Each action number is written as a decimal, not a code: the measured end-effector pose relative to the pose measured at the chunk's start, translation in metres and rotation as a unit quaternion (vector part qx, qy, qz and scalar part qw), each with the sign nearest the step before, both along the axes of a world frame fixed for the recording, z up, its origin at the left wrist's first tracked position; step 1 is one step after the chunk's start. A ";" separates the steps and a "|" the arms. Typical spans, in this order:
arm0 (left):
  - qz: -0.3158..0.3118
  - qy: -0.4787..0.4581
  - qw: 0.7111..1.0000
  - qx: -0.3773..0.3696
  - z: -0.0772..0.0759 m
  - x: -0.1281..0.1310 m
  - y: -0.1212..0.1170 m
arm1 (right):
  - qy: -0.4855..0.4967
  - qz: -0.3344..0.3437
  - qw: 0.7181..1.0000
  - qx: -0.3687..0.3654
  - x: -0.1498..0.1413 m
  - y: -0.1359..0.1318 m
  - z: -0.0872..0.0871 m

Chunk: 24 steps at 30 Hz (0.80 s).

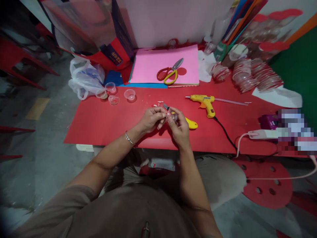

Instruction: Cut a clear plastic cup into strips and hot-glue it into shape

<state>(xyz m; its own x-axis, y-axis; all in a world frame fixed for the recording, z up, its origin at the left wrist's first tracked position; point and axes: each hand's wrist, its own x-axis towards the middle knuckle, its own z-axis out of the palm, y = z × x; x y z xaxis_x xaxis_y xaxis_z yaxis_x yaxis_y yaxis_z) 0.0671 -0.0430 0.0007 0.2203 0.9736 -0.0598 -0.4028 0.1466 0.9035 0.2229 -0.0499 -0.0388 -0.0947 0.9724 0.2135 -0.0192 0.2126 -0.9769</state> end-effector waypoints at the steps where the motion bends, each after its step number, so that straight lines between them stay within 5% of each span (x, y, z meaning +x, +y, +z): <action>1: -0.002 -0.010 1.000 -0.002 0.000 0.001 0.000 | 0.020 0.011 1.000 -0.019 0.000 0.000 -0.001; 9: 0.029 -0.015 0.999 -0.005 -0.003 0.007 -0.001 | 0.146 0.041 0.983 -0.107 -0.014 -0.002 -0.006; 24: 0.055 -0.019 0.997 -0.043 -0.004 0.011 -0.002 | 0.124 0.017 0.987 -0.106 -0.015 0.000 -0.008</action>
